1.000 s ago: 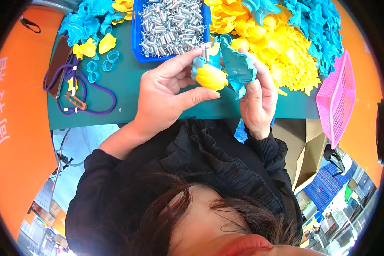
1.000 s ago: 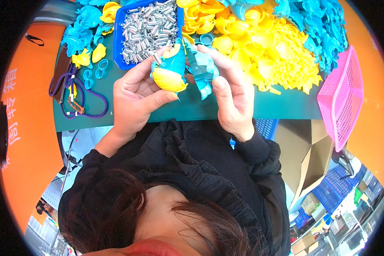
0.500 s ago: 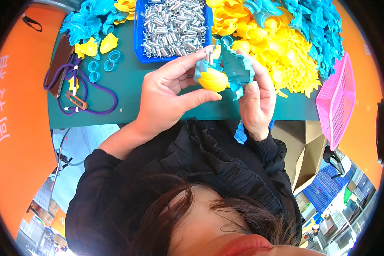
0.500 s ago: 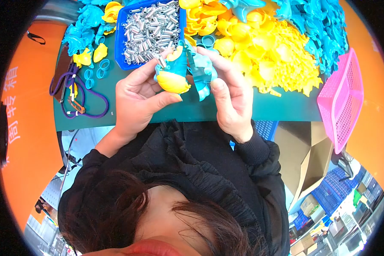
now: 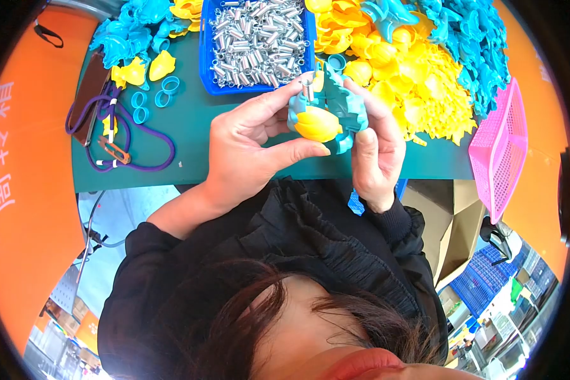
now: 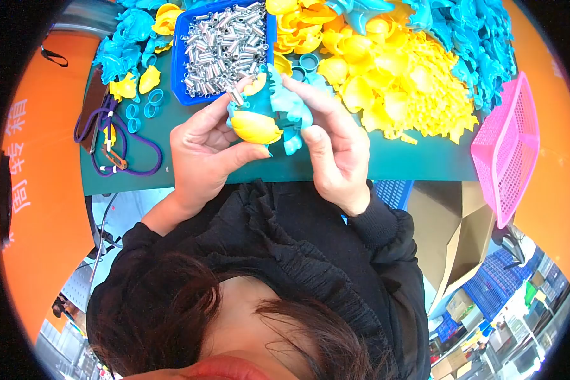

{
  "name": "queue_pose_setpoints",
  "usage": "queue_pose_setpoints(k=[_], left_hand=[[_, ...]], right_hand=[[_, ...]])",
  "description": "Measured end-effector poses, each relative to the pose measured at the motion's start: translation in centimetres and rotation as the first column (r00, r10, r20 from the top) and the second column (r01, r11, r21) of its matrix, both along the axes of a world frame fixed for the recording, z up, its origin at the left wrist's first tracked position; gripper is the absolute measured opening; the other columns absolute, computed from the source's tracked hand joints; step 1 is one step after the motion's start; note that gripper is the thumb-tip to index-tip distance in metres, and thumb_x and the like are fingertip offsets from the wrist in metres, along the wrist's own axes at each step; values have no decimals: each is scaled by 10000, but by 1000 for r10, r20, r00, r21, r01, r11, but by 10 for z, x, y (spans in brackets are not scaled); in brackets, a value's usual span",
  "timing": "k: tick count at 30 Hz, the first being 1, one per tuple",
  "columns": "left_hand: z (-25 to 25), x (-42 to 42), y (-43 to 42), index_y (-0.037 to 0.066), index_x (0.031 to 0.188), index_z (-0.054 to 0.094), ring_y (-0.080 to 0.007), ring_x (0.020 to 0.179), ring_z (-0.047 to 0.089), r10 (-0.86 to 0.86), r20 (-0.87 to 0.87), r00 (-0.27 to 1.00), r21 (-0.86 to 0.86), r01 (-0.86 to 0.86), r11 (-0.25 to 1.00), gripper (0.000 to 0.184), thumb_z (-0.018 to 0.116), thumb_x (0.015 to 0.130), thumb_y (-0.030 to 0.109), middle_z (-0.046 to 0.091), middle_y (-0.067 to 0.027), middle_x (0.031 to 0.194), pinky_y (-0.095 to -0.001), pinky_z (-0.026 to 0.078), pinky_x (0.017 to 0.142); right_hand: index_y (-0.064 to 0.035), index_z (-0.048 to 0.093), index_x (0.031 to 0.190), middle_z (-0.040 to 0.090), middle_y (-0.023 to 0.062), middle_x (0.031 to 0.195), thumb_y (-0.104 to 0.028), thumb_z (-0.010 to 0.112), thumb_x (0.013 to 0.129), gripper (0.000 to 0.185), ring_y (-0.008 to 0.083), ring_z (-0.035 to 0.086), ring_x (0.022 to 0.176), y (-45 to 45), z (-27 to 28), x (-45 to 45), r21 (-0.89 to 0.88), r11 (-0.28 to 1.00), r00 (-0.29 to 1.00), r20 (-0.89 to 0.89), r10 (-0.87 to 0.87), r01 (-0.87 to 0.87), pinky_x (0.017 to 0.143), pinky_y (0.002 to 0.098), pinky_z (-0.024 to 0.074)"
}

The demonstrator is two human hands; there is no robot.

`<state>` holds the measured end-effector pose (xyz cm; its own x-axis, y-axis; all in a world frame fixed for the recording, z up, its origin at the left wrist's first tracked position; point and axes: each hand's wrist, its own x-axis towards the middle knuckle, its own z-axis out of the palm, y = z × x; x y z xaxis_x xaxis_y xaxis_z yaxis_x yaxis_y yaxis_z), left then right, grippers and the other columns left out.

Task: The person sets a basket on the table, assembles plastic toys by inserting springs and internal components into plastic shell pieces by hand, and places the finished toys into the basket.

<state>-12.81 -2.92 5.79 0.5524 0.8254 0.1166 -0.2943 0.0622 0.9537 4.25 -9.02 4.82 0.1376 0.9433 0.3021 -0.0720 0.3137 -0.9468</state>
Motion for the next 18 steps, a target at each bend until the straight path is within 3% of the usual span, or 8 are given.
queue_pose_setpoints(k=[4, 7, 10, 16, 18], left_hand=[[0, 1, -2, -138, 1323, 388, -252, 1159, 538, 24, 13, 1000, -18, -24, 1000, 700, 720, 706, -150, 482, -211, 1328, -384, 484, 970], [-6, 5, -5, -65, 1303, 478, -188, 1036, 617, 102, 75, 992, -11, -102, 995, 649, 752, 715, -87, 579, -138, 1224, -329, 533, 890], [-4, 5, -5, -62, 1290, 496, -183, 1010, 630, 120, 7, 993, 84, -120, 989, 634, 755, 712, -84, 588, -137, 1209, -313, 548, 857], [-5, 7, -7, -69, 1309, 473, -164, 1032, 608, 104, -35, 994, -32, -105, 994, 604, 726, 761, -63, 574, -138, 1224, -297, 527, 880], [-5, 10, -7, -81, 1331, 436, -163, 1056, 590, 94, 65, 993, -131, -85, 988, 606, 705, 789, -52, 561, -143, 1237, -298, 505, 910]], right_hand=[[71, 436, 1316, 501, 177, 1337, -167, 474, 978, 415, 242, 476, 1241, 0, 0, -2, 8, 1000, 1000, 0, -1, 1, 1053, 346, 333], [72, 445, 1310, 503, 179, 1334, -160, 478, 977, 407, 243, 481, 1235, 0, -2, -4, 28, 1000, 1000, 5, -8, 8, 1049, 343, 338], [74, 464, 1301, 527, 177, 1311, -139, 485, 972, 393, 233, 492, 1224, 0, 0, -6, 14, 999, 999, 41, -31, 30, 1040, 335, 348], [47, 485, 1311, 572, 165, 1265, -70, 516, 942, 388, 211, 573, 1123, 1, 8, -7, -69, 993, 960, 272, -70, 92, 972, 311, 418], [33, 480, 1320, 574, 157, 1268, -59, 564, 908, 430, 211, 585, 1108, 3, 11, -10, -52, 994, 948, 309, -79, 100, 949, 307, 439]])
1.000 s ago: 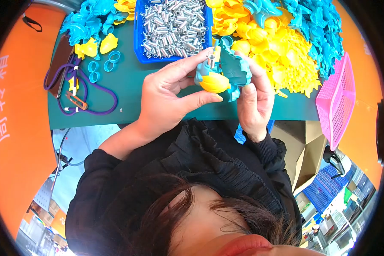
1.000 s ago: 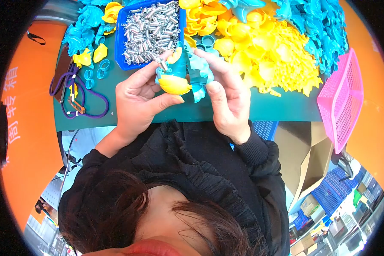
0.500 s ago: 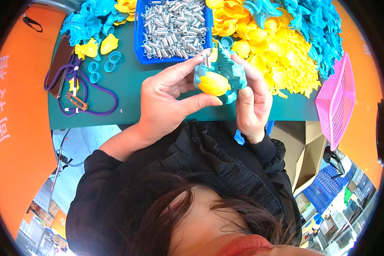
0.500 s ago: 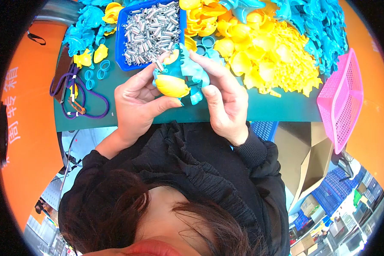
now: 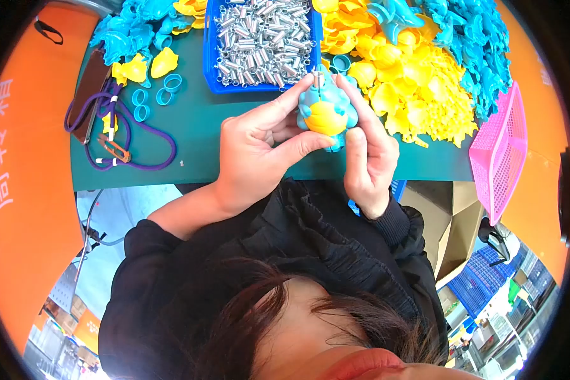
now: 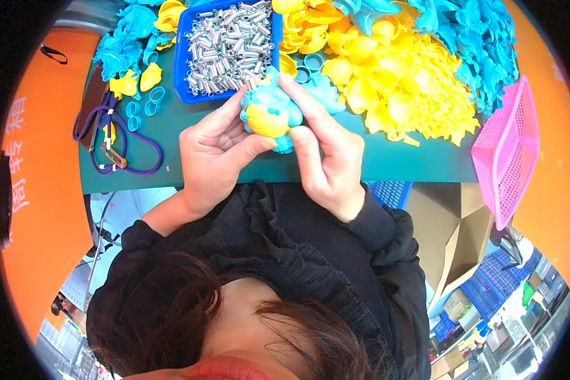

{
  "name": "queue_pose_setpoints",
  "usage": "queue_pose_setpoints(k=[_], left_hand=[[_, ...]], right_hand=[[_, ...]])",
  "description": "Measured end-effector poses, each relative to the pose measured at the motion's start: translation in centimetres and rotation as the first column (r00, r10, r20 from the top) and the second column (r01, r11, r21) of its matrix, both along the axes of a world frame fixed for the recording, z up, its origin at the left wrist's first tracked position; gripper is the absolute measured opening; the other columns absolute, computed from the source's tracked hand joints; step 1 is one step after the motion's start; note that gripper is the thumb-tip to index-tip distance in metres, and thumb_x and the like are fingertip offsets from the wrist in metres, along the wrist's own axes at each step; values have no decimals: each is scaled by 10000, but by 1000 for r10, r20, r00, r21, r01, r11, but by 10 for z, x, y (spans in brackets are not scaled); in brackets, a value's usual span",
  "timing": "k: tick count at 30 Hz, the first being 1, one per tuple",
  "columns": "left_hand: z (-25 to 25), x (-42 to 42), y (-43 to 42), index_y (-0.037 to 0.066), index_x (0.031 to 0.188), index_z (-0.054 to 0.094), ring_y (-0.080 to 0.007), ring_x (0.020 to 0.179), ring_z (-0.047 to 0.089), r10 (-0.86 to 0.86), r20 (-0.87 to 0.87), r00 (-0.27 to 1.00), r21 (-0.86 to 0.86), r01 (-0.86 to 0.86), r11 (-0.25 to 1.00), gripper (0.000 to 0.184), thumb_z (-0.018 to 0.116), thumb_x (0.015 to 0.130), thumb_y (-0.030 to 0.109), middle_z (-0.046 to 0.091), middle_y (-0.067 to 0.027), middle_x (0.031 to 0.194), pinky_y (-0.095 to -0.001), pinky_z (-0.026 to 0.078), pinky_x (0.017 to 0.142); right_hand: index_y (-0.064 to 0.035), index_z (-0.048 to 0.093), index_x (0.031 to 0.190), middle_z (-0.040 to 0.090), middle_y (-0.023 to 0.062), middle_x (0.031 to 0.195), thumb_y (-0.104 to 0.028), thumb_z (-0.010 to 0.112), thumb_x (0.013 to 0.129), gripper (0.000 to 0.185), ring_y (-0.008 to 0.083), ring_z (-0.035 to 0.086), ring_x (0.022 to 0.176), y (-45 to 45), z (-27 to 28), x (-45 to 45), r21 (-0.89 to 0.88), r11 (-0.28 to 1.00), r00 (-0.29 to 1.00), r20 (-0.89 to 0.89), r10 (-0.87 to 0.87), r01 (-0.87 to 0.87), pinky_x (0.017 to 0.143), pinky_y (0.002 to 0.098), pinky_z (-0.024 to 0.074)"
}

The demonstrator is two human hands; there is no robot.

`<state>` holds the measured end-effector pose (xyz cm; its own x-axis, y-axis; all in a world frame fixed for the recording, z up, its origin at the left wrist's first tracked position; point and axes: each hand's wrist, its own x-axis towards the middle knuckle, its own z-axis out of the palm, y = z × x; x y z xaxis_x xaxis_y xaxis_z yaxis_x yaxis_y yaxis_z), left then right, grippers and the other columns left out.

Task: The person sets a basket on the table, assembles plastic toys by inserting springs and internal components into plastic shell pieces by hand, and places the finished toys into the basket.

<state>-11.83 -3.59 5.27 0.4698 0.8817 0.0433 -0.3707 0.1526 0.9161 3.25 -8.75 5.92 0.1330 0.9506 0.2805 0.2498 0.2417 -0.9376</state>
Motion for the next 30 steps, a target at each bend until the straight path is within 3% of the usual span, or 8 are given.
queue_pose_setpoints(k=[5, 8, 12, 16, 19, 22, 29, 30], left_hand=[[3, -4, 15, -84, 1366, 383, -173, 1129, 545, -74, 79, 994, -235, 90, 968, 631, 689, 818, -22, 533, -129, 1280, -308, 477, 944], [3, -10, 24, -25, 1376, 413, -167, 1145, 533, -129, 65, 990, 9, 128, 992, 664, 721, 789, -4, 545, -99, 1283, -291, 472, 943], [6, -27, 37, -46, 1306, 484, -212, 1205, 507, -225, -331, 916, 340, 338, 877, 715, 815, 709, 166, 551, -131, 1293, -332, 402, 1013], [4, -28, 18, -49, 1240, 537, -202, 1127, 559, -162, -128, 978, 8, 164, 986, 652, 814, 713, 216, 583, -133, 1241, -331, 414, 994], [6, -42, 27, -63, 1239, 530, -195, 1109, 573, 62, -531, 845, 534, 277, 799, 638, 793, 744, 242, 579, -150, 1252, -330, 424, 986], [6, -44, 19, -77, 1244, 521, -201, 1130, 565, -261, -191, 946, 183, 296, 937, 642, 779, 759, 255, 550, -170, 1297, -331, 429, 982], [12, -35, 10, -63, 1282, 512, -201, 1066, 618, -124, -69, 990, 166, 134, 977, 638, 775, 742, 150, 607, -175, 1222, -314, 467, 923], [11, -40, 12, -57, 1271, 527, -195, 1034, 634, -133, -214, 968, 257, 187, 948, 627, 778, 732, 140, 626, -170, 1188, -305, 477, 899]], right_hand=[[-18, 443, 1363, 568, 138, 1277, -66, 697, 793, 625, 218, 606, 1093, 6, 4, 6, -46, 998, 972, 232, 46, -37, 892, 301, 486], [-28, 405, 1389, 575, 148, 1251, -59, 712, 781, 682, 220, 607, 1087, 6, 17, 21, -132, 969, 974, 57, 218, -209, 883, 303, 492], [-4, 472, 1266, 601, 113, 1122, -38, 721, 794, 535, 181, 609, 1040, -2, 17, 18, -127, 963, 957, -199, 211, -239, 844, 300, 504], [18, 536, 1144, 627, 93, 1048, -52, 773, 759, 458, 160, 643, 960, -4, 13, 8, -60, 983, 979, -114, 167, -175, 785, 274, 528], [35, 589, 1049, 653, 95, 977, -51, 783, 749, 367, 149, 671, 882, -8, 3, 3, -53, 991, 991, -69, 118, -121, 740, 243, 542], [42, 585, 1048, 654, 101, 977, -37, 776, 752, 361, 150, 669, 889, -9, 6, 6, -86, 973, 972, -110, 207, -216, 739, 252, 547], [37, 524, 1105, 625, 126, 1090, -5, 739, 780, 392, 203, 638, 1005, -15, -7, 1, -58, 968, 883, -425, 197, -244, 839, 307, 525], [30, 511, 1111, 619, 127, 1103, -5, 735, 785, 397, 205, 632, 1020, -18, -6, 2, -38, 968, 846, -496, 195, -246, 849, 314, 520]])
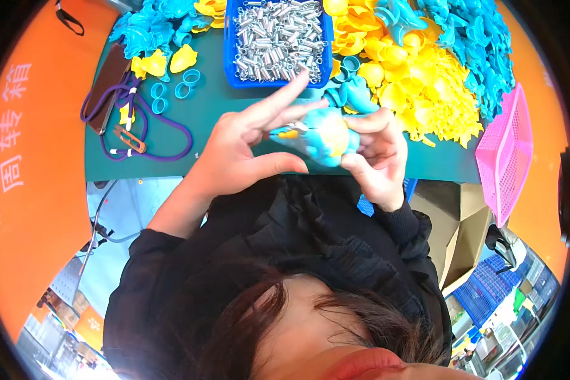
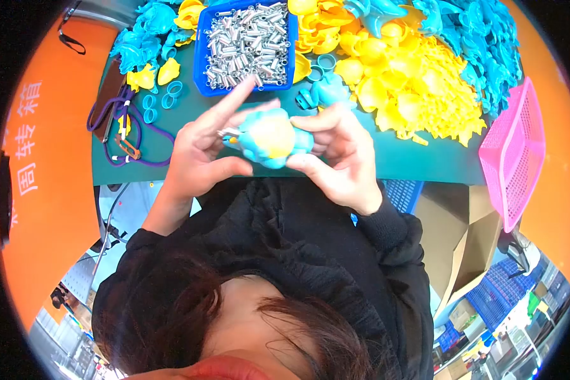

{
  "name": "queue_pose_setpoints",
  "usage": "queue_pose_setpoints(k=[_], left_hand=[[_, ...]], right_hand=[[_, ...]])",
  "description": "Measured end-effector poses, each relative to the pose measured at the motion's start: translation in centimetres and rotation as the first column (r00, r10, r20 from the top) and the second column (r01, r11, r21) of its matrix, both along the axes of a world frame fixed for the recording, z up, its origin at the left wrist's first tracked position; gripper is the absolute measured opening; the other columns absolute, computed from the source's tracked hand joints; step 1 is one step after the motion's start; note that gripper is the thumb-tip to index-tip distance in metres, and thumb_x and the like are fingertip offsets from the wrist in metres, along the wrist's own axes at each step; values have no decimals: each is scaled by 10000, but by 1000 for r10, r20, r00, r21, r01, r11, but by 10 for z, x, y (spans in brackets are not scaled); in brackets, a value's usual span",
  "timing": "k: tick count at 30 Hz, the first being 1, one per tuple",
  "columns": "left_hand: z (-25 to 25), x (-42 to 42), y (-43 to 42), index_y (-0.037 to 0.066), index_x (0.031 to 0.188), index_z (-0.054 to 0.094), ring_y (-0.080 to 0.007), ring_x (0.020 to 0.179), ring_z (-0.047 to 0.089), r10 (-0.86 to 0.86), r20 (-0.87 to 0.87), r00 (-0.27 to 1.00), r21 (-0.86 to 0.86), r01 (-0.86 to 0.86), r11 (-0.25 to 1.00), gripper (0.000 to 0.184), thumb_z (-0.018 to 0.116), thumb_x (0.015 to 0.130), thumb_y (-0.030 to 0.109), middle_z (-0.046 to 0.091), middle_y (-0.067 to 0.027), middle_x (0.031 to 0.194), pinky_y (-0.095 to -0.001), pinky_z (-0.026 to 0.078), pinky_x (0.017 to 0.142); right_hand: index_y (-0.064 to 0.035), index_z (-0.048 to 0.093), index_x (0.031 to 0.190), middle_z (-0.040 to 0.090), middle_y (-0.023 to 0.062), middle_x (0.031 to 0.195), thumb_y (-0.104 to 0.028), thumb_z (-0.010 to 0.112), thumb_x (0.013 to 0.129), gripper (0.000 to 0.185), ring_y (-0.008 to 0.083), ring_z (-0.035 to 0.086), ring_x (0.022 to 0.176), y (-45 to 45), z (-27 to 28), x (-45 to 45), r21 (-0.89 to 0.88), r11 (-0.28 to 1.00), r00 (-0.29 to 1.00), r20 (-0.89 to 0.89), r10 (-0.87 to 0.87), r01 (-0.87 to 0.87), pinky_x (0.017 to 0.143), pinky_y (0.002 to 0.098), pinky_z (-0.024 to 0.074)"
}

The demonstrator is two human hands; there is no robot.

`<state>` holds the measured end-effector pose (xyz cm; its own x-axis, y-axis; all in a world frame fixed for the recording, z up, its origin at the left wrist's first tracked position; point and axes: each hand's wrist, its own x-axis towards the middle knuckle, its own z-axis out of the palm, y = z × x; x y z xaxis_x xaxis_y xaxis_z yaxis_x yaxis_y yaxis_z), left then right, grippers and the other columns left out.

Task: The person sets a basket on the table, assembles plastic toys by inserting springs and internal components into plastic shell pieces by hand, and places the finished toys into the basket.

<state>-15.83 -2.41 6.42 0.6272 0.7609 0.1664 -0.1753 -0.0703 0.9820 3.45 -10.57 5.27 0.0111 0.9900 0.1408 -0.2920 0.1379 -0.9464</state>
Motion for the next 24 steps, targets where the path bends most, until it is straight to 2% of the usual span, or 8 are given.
queue_pose_setpoints(k=[4, 8, 10, 12, 16, 17, 21, 24], left_hand=[[1, -11, -3, 20, 1208, 611, -198, 848, 695, 12, -306, 952, 285, 79, 955, 529, 771, 708, 84, 699, -138, 989, -278, 515, 746], [-5, -5, -8, 94, 1243, 603, -238, 823, 694, 40, -331, 943, 345, 81, 935, 527, 749, 737, 72, 695, -132, 975, -299, 528, 708], [-9, -2, -7, 91, 1299, 553, -236, 857, 693, 42, -369, 929, 411, 122, 903, 589, 743, 742, 61, 690, -131, 1020, -292, 532, 744], [-3, 5, -8, 85, 1361, 473, -226, 968, 665, -50, -312, 949, 163, 105, 981, 660, 731, 755, 47, 642, -130, 1151, -298, 525, 807], [-11, 8, -3, 72, 1442, 333, -219, 1167, 562, -225, -149, 963, -72, 216, 974, 751, 698, 788, 24, 497, -121, 1376, -328, 484, 927], [-10, 2, 3, -28, 1445, 276, -204, 1264, 444, -360, -174, 917, -114, 344, 932, 776, 674, 780, -32, 391, -176, 1442, -334, 364, 1038], [-11, 6, 2, -26, 1373, 396, -203, 1144, 545, -225, -53, 973, -227, 208, 951, 628, 674, 826, 106, 475, -159, 1359, -335, 433, 970], [-9, 1, 12, 2, 1283, 429, -238, 859, 652, -31, 157, 987, -426, 96, 900, 573, 695, 815, 200, 474, -226, 1332, -311, 544, 726]], right_hand=[[-7, 478, 1105, 615, 130, 1120, -12, 727, 797, 396, 210, 623, 1040, -11, -11, 11, -56, 994, 992, -89, 87, -92, 860, 332, 515], [-31, 463, 1198, 631, 120, 1106, -134, 785, 763, 551, 216, 629, 1024, -7, 9, 28, -57, 994, 890, 443, 113, -98, 851, 341, 509], [-34, 513, 1203, 648, 122, 1063, -186, 807, 730, 577, 238, 644, 994, -7, 10, 16, 27, 999, 855, 517, -29, 18, 834, 324, 506], [-34, 555, 1168, 652, 125, 1044, -189, 813, 717, 543, 255, 644, 987, -2, 12, 15, 140, 990, 695, 711, -102, 2, 829, 314, 505], [-33, 582, 1115, 647, 138, 996, -229, 824, 697, 522, 289, 666, 874, -7, 18, 14, -83, 996, 710, 699, 85, -37, 763, 325, 524], [-27, 567, 1102, 646, 143, 980, -269, 823, 696, 537, 280, 675, 820, -7, 13, 10, -48, 998, 787, 614, 58, -36, 719, 314, 529], [-65, 558, 1083, 647, 142, 964, -323, 800, 714, 511, 256, 677, 813, 14, 28, 19, -128, 992, 872, 486, 66, -4, 676, 296, 528], [-127, 640, 904, 608, 77, 800, -272, 741, 759, 229, 247, 627, 701, 48, 17, 40, 250, 954, 325, 899, -293, 167, 588, 324, 495]])
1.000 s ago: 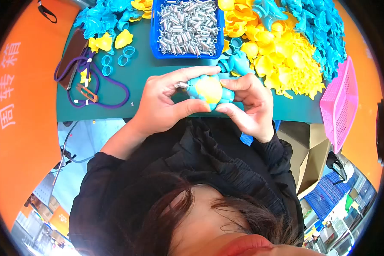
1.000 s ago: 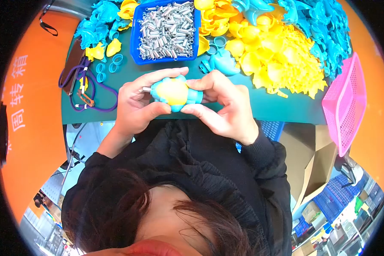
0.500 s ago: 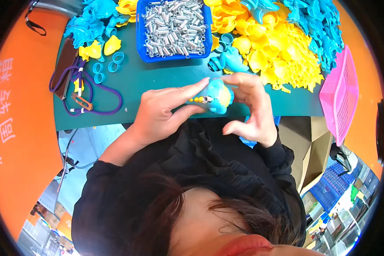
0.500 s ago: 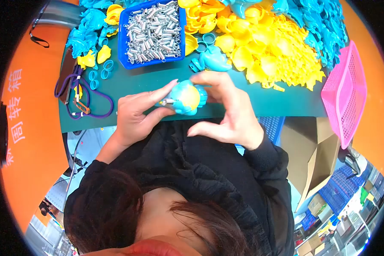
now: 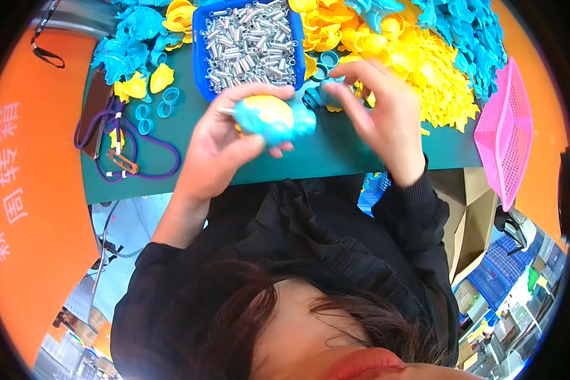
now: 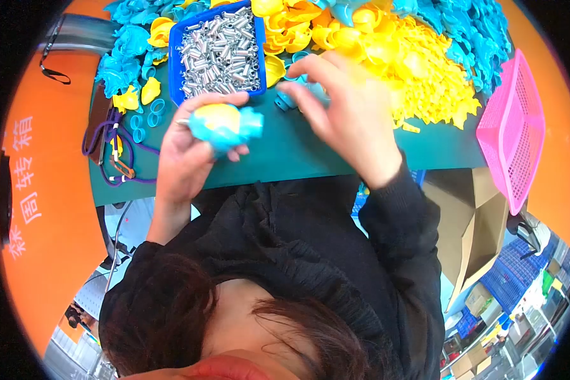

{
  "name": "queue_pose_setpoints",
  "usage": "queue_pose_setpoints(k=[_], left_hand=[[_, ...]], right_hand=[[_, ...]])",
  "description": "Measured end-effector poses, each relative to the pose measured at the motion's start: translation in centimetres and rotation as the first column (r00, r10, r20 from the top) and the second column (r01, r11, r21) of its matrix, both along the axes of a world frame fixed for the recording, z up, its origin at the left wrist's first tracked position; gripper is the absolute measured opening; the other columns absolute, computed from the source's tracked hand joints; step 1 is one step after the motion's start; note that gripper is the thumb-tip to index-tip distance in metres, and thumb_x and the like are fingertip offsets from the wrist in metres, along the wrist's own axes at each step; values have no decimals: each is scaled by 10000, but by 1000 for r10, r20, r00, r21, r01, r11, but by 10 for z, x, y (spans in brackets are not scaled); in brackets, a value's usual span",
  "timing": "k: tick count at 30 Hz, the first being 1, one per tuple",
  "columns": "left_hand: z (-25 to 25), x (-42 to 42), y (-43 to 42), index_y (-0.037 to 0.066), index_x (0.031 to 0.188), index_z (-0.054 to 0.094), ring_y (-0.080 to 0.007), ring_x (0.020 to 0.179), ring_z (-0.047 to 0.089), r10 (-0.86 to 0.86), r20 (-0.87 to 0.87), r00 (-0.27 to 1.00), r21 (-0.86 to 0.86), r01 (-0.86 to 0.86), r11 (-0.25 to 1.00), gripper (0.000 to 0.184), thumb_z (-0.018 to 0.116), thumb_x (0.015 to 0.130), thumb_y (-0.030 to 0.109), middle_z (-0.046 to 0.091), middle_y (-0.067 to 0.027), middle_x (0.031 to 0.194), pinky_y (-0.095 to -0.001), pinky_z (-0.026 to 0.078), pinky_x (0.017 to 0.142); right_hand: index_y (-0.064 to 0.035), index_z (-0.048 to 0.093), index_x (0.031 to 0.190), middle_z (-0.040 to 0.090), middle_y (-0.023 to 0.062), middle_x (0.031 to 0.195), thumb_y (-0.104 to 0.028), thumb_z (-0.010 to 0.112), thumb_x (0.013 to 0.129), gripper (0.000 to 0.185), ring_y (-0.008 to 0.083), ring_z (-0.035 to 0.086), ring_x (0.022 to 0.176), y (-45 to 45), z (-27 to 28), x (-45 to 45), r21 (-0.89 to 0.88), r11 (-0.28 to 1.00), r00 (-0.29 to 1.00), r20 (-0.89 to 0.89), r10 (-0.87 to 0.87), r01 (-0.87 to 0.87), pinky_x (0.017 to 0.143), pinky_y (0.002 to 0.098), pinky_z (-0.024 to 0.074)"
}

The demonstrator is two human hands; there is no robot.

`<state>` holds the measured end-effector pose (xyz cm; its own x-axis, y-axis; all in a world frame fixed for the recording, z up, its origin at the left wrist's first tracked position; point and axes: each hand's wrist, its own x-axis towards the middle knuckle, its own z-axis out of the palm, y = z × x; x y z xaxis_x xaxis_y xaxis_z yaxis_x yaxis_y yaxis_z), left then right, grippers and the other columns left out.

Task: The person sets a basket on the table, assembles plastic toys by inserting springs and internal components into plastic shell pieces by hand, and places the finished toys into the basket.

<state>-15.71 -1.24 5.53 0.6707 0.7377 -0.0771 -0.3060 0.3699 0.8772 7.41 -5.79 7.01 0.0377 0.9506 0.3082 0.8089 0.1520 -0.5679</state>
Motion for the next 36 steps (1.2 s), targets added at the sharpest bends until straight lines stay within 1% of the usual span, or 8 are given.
queue_pose_setpoints(k=[2, 12, 18, 23, 26, 28, 30, 36], left_hand=[[0, -1, 5, 19, 1273, 406, -274, 918, 639, 29, 128, 991, -66, -20, 998, 575, 693, 810, 204, 452, -267, 1331, -319, 538, 763], [2, 2, 7, 6, 1227, 484, -215, 1053, 571, 182, 96, 979, -125, -170, 978, 555, 769, 768, 131, 555, -157, 1217, -348, 511, 850], [-5, 5, 3, -42, 1279, 441, -286, 1045, 602, 263, 82, 961, 70, -268, 961, 660, 779, 759, 184, 541, -201, 1240, -371, 500, 893], [-7, 18, 2, -17, 1255, 482, -182, 1111, 542, 245, 112, 963, 195, -263, 945, 588, 778, 759, 96, 551, -134, 1251, -317, 434, 962], [-8, 22, -2, -15, 1268, 471, -187, 1134, 533, 227, 161, 961, 173, -254, 952, 609, 781, 758, 107, 548, -136, 1260, -325, 427, 977], [-8, 23, -3, -13, 1274, 466, -190, 1148, 527, 213, 184, 959, 142, -241, 960, 618, 782, 760, 119, 545, -138, 1265, -328, 420, 988], [-7, 21, -5, -12, 1279, 463, -192, 1159, 522, 208, 188, 960, 95, -229, 969, 622, 780, 763, 133, 543, -139, 1270, -330, 413, 998], [-8, 22, -7, -23, 1300, 445, -202, 1182, 512, 182, 195, 964, 109, -206, 972, 646, 774, 771, 149, 519, -146, 1305, -336, 400, 1013]], right_hand=[[-117, 670, 791, 574, 60, 741, -238, 715, 736, 141, 239, 605, 736, 16, -10, 1, 121, 993, 956, 292, -34, -1, 619, 351, 497], [-88, 655, 663, 629, 79, 688, -156, 654, 669, 69, 254, 608, 736, 39, -15, -14, 5, 999, 848, 529, -35, 38, 685, 393, 472], [-65, 641, 717, 690, 95, 844, -157, 724, 732, 125, 277, 624, 851, 28, -5, 2, 216, 973, 993, -99, -59, 79, 796, 378, 471], [-29, 639, 829, 684, 117, 937, -61, 699, 780, 84, 267, 634, 952, 18, -1, -5, 332, 943, 994, -99, 52, -16, 827, 347, 482], [-5, 631, 836, 676, 119, 932, -34, 679, 815, 61, 247, 655, 961, -3, 1, -24, 127, 981, 685, -703, 191, -143, 810, 322, 502], [15, 615, 876, 670, 125, 984, 20, 652, 826, 62, 229, 648, 1013, -7, -1, -29, 193, 969, 710, -660, 246, -157, 827, 295, 518], [24, 604, 996, 657, 121, 1055, 41, 622, 842, 156, 219, 639, 1028, -10, 4, -39, 143, 986, 533, -830, 165, -83, 871, 301, 513], [37, 538, 1191, 604, 141, 1179, 65, 556, 875, 318, 215, 587, 1118, -13, -6, -33, 164, 964, 592, -764, 258, -208, 966, 316, 459]])
